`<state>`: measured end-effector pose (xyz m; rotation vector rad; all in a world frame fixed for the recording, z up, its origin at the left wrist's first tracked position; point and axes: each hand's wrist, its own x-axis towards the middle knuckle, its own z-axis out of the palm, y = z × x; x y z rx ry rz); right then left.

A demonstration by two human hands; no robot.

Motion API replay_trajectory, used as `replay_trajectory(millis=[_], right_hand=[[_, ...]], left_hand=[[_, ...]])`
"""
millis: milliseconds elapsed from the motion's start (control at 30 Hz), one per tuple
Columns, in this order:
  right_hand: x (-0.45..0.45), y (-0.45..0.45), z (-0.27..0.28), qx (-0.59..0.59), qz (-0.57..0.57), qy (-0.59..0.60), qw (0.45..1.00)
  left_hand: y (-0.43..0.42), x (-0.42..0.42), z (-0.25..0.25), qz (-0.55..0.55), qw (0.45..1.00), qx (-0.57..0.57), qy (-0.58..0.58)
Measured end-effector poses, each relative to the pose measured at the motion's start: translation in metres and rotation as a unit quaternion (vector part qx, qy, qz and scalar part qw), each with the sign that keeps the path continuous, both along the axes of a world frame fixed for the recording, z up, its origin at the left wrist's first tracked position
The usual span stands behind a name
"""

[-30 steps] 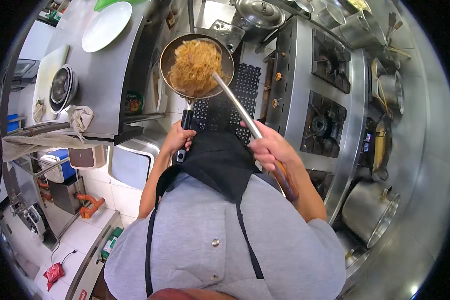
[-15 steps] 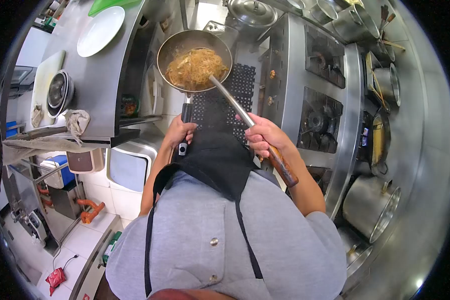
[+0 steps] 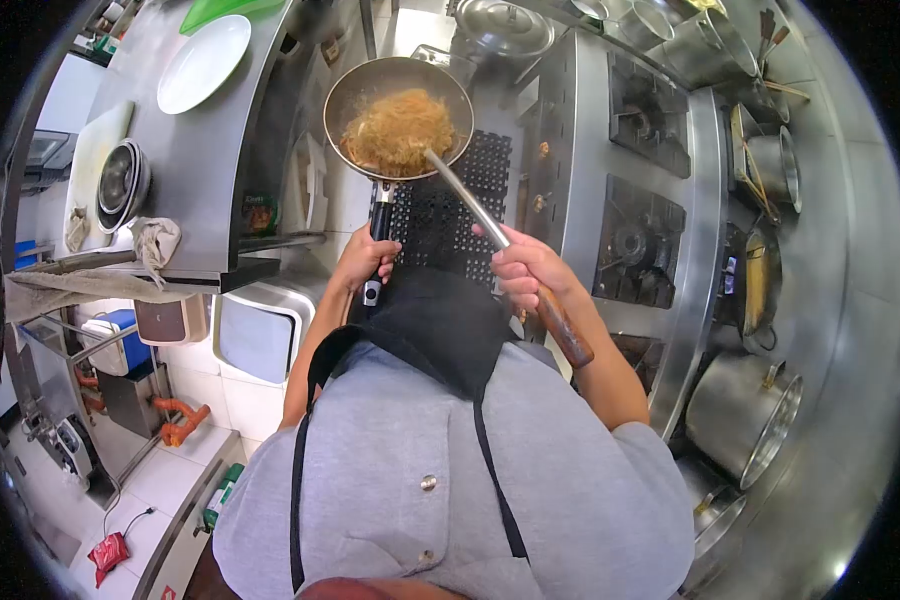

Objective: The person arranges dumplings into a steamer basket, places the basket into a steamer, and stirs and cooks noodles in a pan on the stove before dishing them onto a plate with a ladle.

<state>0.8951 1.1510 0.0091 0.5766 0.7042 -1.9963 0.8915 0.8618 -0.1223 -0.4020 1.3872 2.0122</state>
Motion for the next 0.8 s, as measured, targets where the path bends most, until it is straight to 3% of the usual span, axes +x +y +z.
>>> replay_trajectory(millis=[67, 167, 233, 267, 333, 400, 533, 567, 633, 800], right_hand=[[0.006, 0.003, -0.003, -0.049, -0.024, -0.026, 0.998], [0.010, -0.001, 0.017, 0.004, -0.016, 0.000, 1.000], [0.009, -0.007, 0.044, 0.235, 0.113, 0.123, 0.957], [0.014, -0.005, 0.052, 0.237, 0.114, 0.123, 0.957], [0.022, 0.000, 0.063, 0.344, 0.156, 0.241, 0.894], [0.022, -0.002, 0.050, 0.350, 0.153, 0.247, 0.890], [-0.005, -0.016, 0.011, 0.241, 0.139, 0.179, 0.944], [-0.006, -0.015, -0.002, 0.124, 0.076, 0.100, 0.984], [-0.002, -0.020, -0.012, -0.045, -0.025, -0.019, 0.998], [-0.001, -0.024, 0.008, -0.010, -0.009, 0.000, 1.000]], left_hand=[[0.001, 0.002, -0.004, 0.000, 1.000, -0.012, -0.003], [0.000, 0.006, -0.008, 0.010, 0.999, 0.002, -0.032], [-0.001, 0.005, -0.007, 0.008, 0.999, 0.008, -0.037], [-0.001, 0.005, -0.006, 0.008, 0.999, 0.013, -0.041], [0.000, 0.002, -0.004, 0.015, 0.999, 0.010, -0.028], [-0.002, 0.001, -0.004, 0.016, 1.000, 0.004, -0.015], [-0.002, -0.005, -0.011, 0.024, 0.999, 0.020, -0.004], [-0.003, -0.007, -0.013, 0.028, 0.999, 0.026, -0.003], [-0.007, -0.003, -0.010, 0.028, 0.999, 0.014, -0.011], [-0.015, 0.002, -0.010, 0.038, 0.999, 0.011, -0.025]])
